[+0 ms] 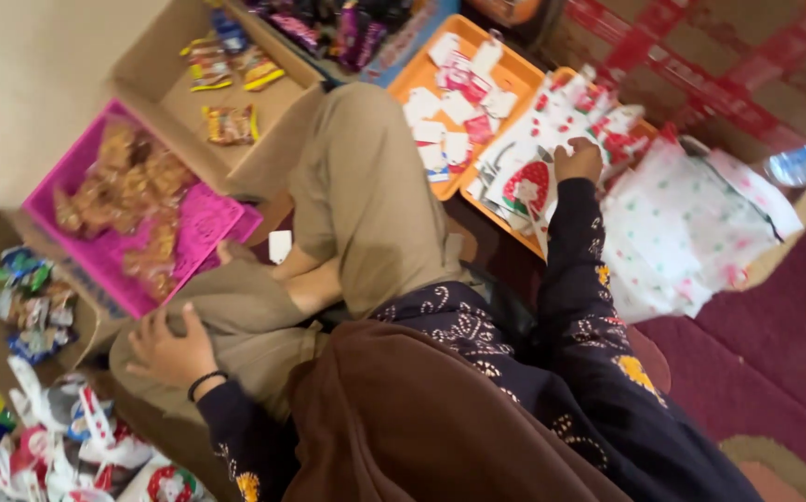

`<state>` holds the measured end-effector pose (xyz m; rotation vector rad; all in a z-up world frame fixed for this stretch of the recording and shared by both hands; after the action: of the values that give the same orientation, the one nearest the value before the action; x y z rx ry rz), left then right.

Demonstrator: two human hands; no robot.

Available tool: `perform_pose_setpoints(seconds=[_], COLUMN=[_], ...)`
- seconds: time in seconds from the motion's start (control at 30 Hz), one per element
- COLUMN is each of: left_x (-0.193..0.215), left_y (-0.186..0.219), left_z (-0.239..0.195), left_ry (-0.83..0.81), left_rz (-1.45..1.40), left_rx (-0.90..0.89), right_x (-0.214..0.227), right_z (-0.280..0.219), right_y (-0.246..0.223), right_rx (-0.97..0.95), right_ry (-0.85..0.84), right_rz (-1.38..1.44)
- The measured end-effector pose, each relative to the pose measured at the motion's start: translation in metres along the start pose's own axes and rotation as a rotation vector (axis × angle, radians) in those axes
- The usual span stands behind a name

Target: Packing various snack items into decorative gift bags while sitting on the floor.

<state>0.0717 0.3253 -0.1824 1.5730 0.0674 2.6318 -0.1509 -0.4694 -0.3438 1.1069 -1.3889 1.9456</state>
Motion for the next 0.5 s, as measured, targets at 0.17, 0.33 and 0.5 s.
perform_pose_setpoints(seconds=[0.17, 0.33, 0.5], left_x=[-0.001, 0.004, 0.016], left_y=[-0.005, -0.008, 0.0], left_z=[0.003, 0.007, 0.012], left_ry=[-0.054, -0.134, -0.145], left_rz=[-0.031, -0.061, -0.05], left_rx=[0.032, 0.107, 0.082], right_x=[-0.025, 0.01, 0.064], right_z=[0.02, -0.02, -0.051], right_y=[0.062, 0.005, -0.091], right_rx=[-0.142, -0.198, -0.052], right_ry=[-0.078, -0.314, -0.393], right_rz=[-0.077, -0.188, -0.162])
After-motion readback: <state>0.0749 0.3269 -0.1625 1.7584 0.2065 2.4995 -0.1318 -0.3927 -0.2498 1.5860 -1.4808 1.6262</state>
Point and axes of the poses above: each hand's wrist, its own z-axis towards the middle knuckle, its own x-axis out of the back of the hand, y = z × x, the point moved 2 cm from there along z, towards the middle knuckle
